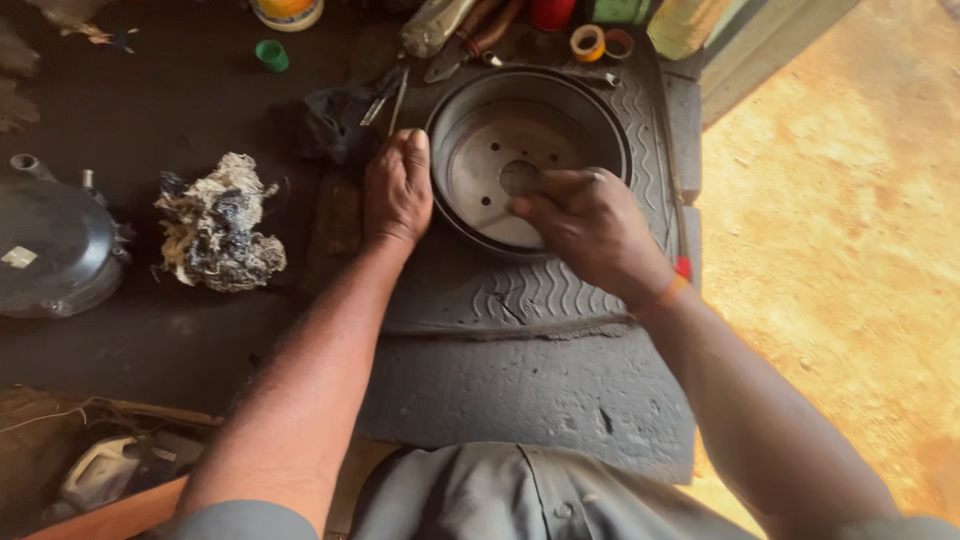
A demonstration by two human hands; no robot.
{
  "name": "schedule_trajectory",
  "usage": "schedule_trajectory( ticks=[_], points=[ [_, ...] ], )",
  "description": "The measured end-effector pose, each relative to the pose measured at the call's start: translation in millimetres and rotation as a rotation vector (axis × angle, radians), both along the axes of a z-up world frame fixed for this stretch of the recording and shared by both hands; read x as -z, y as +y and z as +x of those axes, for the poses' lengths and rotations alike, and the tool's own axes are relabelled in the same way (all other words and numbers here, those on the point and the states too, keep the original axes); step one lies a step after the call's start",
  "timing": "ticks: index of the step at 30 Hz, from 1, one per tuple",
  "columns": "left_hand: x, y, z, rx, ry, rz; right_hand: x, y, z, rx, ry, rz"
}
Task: The person cleans the interior of a brake drum using a cloth and a thin metal tool to remove debris from the inner rim.
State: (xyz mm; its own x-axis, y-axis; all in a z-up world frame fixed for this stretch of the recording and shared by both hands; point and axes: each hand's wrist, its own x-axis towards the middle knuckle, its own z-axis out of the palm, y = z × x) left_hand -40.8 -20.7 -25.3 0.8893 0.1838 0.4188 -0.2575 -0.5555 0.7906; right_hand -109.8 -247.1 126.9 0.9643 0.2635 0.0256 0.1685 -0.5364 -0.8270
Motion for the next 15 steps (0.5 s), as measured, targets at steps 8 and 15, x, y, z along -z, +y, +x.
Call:
schedule_trajectory(
  ticks=[8,15],
  points=[
    [-1.7,-3.8,-1.5,-0.015,0.022,-0.011,6.1,11.1,8.8,-0.101,-0.214,-0.024],
    [0.5,-2.4,-3.9,0.004,-0.008,-0.031,13.6,19.1,4.4,-0.032,-0.232,-0.101]
  ],
)
